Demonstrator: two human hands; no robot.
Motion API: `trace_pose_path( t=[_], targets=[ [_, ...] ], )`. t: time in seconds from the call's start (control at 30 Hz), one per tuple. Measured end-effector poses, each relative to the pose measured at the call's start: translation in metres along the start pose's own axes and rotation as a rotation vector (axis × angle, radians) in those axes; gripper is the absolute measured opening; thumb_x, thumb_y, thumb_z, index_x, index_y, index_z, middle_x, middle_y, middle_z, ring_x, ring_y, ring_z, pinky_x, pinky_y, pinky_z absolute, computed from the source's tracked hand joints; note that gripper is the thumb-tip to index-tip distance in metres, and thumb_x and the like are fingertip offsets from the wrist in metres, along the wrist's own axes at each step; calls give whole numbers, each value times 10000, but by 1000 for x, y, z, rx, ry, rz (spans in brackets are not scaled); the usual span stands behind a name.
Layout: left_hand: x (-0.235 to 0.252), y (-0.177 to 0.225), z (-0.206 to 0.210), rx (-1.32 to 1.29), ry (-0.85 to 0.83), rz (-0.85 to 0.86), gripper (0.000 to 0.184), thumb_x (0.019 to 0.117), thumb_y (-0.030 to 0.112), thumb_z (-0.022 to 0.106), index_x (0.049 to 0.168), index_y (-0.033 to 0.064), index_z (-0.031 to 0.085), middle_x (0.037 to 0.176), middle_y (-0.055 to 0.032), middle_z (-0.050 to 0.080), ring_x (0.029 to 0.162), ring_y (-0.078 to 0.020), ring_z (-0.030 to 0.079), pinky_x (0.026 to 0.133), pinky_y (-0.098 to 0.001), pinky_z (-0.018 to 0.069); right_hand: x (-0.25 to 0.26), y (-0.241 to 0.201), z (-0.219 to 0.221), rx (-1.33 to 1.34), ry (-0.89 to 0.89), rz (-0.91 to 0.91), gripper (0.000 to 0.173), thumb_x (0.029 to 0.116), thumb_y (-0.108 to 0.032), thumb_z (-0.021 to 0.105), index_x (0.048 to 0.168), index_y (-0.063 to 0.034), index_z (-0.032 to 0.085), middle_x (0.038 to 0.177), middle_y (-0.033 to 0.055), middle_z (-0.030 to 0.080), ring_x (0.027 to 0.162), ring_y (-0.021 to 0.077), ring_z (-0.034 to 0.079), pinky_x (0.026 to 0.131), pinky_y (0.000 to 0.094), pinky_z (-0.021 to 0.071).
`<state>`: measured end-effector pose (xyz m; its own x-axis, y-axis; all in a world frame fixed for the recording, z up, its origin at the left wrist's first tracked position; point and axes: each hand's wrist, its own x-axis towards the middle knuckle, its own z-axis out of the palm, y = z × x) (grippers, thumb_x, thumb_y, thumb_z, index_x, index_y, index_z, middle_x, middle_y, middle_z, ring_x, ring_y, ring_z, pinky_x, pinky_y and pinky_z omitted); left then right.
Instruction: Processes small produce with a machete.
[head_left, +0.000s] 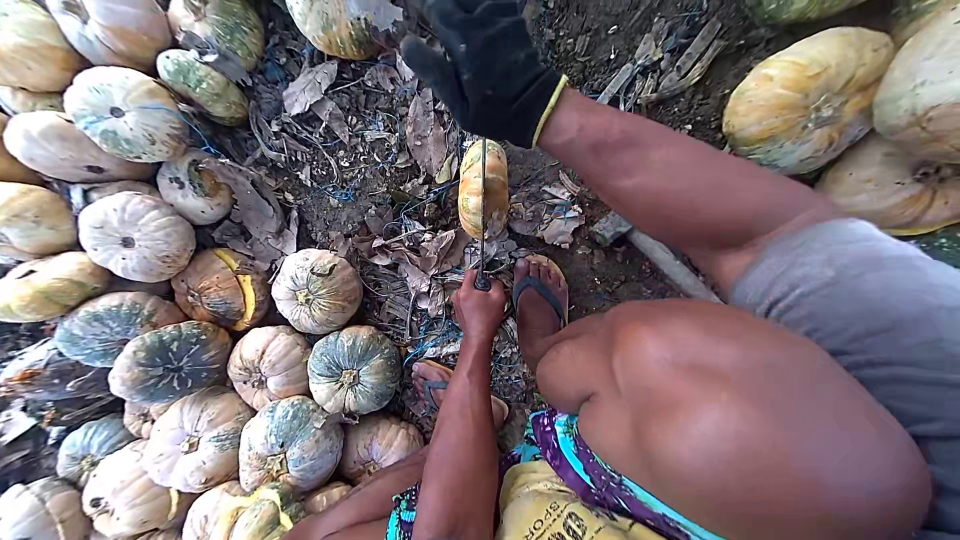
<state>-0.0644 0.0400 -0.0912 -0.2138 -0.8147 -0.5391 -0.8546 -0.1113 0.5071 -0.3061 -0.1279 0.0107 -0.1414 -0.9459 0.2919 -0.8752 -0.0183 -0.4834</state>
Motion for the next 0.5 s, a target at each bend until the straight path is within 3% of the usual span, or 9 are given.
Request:
trace_pose_path(
  t=[0.07,0.17,0.27,0.37,0.43,0.5],
  targets=[
    [2,-1,3,15,-18,-15,181,894,229,657,964,70,708,765,-87,692,753,-255,694,728,-508,550,1,19,27,-101,-217,-58,740,1035,-630,267,1519,-125,506,1601,153,432,1509,345,353,1258,563,204],
    [5,2,-2,-29,-43,-67,182,900,221,653,976,61,700,779,-87,686,755,-244,684,730,-493,550,8,25,51,-106,-279,-84,731,1017,-657,295,1482,-155,551,1626,141,398,1513,336,351,1250,539,236],
    [5,9,-19,25,-72,-56,216,906,231,656,1021,57,709,808,-100,702,772,-256,696,737,-498,557,19,26,46,4,-265,42,654,1051,-570,324,1477,-126,549,1642,151,356,1511,325,348,1220,529,285],
    [24,6,6,-17,-62,-10,241,915,204,668,1053,12,715,835,-149,722,805,-296,720,774,-519,573,6,38,49,11,-85,37,630,1040,-550,352,1419,-122,618,1549,143,502,1454,311,444,1212,517,303],
    [20,5,10,-55,-49,-44,228,924,204,668,1065,27,703,843,-145,716,807,-297,712,773,-525,575,13,21,40,-52,-226,39,711,1038,-614,283,1499,-132,531,1592,153,441,1479,336,399,1213,548,286],
    [17,8,3,-27,-29,-36,252,922,220,674,1104,50,711,866,-136,726,825,-295,715,785,-531,574,24,19,34,-42,-262,63,696,1058,-583,260,1515,-115,499,1632,170,367,1513,344,340,1224,553,272]
  ],
)
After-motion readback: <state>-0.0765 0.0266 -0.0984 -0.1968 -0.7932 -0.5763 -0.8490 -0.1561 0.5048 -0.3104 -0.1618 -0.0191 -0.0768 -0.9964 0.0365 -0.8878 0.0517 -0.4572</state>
